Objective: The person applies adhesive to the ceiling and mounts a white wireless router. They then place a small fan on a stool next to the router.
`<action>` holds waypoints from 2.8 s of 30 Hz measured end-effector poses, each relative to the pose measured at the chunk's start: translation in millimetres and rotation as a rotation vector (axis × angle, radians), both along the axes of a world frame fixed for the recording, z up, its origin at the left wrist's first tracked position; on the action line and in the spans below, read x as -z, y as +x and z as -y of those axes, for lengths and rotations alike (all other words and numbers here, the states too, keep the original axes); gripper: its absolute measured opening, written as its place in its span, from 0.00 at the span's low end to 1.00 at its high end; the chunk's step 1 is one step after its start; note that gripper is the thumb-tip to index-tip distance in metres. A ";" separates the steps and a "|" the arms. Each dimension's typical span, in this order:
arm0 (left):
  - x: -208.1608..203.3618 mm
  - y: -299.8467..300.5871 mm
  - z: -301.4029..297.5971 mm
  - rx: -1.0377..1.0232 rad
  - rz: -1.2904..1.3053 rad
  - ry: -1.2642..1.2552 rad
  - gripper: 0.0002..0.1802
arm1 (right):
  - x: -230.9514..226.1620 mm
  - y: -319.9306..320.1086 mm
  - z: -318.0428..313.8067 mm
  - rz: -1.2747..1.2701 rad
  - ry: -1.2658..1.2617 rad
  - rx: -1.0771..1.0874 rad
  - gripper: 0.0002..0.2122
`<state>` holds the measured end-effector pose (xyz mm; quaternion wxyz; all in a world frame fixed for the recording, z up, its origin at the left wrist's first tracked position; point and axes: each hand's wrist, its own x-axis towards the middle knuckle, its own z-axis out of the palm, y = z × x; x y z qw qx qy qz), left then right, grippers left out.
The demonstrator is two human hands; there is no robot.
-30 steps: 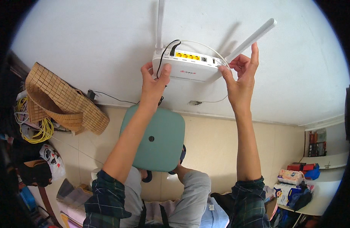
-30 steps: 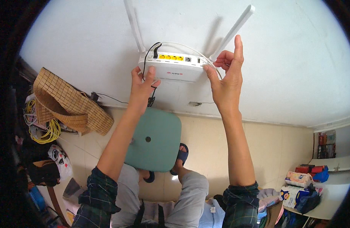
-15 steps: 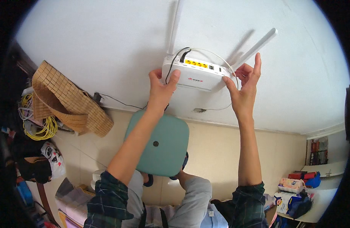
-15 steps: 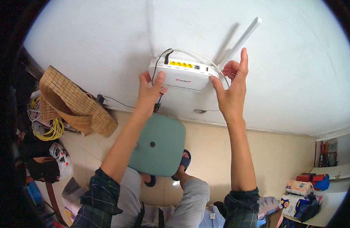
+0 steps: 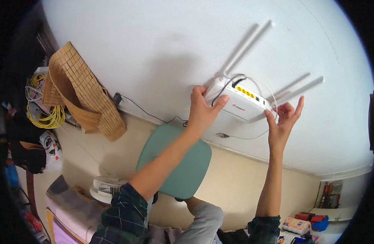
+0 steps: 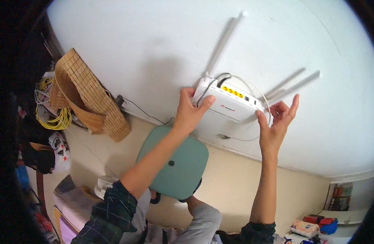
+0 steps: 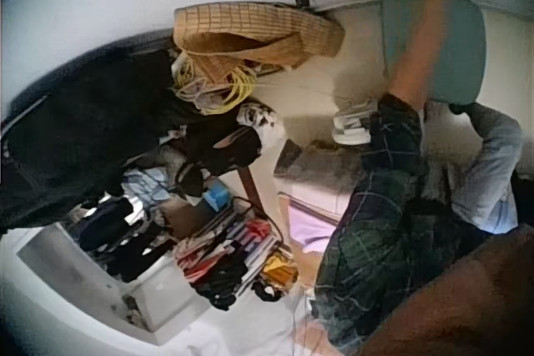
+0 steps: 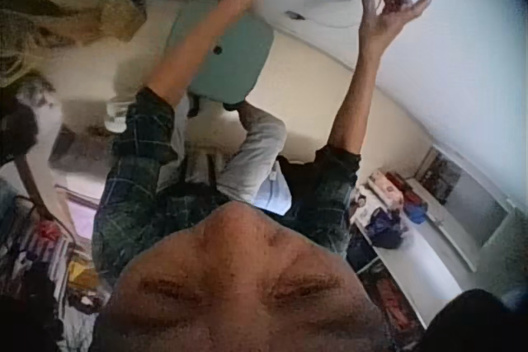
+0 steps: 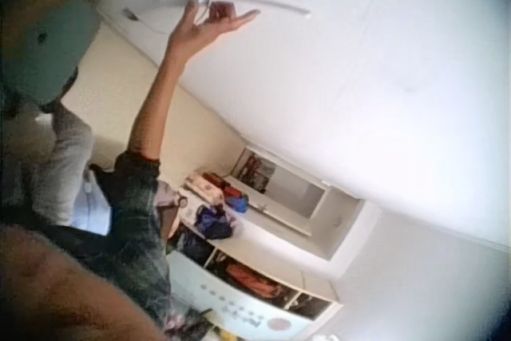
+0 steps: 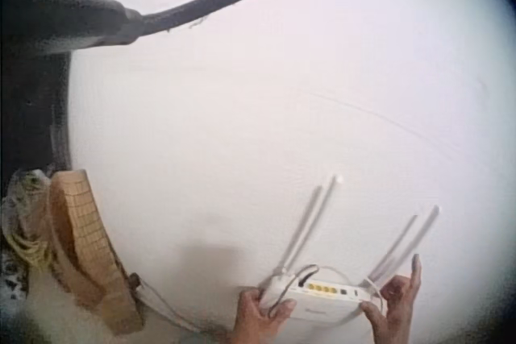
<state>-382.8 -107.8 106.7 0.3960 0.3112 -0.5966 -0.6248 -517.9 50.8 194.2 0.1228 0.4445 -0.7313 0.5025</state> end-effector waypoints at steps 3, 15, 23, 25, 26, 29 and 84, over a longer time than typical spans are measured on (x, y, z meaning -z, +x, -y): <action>-3.4 0.3 -1.9 0.014 -0.015 -0.024 0.39 | -2.4 -1.3 -0.3 0.024 -0.030 -0.050 0.49; -14.6 10.6 -2.2 0.042 -0.042 0.067 0.37 | 10.2 -8.2 -5.4 0.047 0.004 -0.003 0.45; -7.2 2.2 -6.4 -0.008 -0.024 0.007 0.37 | 6.4 -13.3 -12.4 0.016 0.095 0.040 0.43; -9.5 1.8 -3.2 0.005 0.017 0.046 0.38 | 5.2 -11.7 -11.6 0.040 0.110 0.100 0.44; -8.4 0.2 -3.7 0.001 0.012 0.073 0.38 | 1.3 -6.7 -9.7 0.033 0.152 0.156 0.44; -10.4 -1.8 -3.2 -0.058 -0.001 0.012 0.37 | -6.7 5.9 -2.6 -0.030 0.168 0.205 0.41; -244.2 291.1 -222.0 1.227 -0.618 0.474 0.13 | 44.9 46.4 60.8 1.289 -0.400 -0.196 0.12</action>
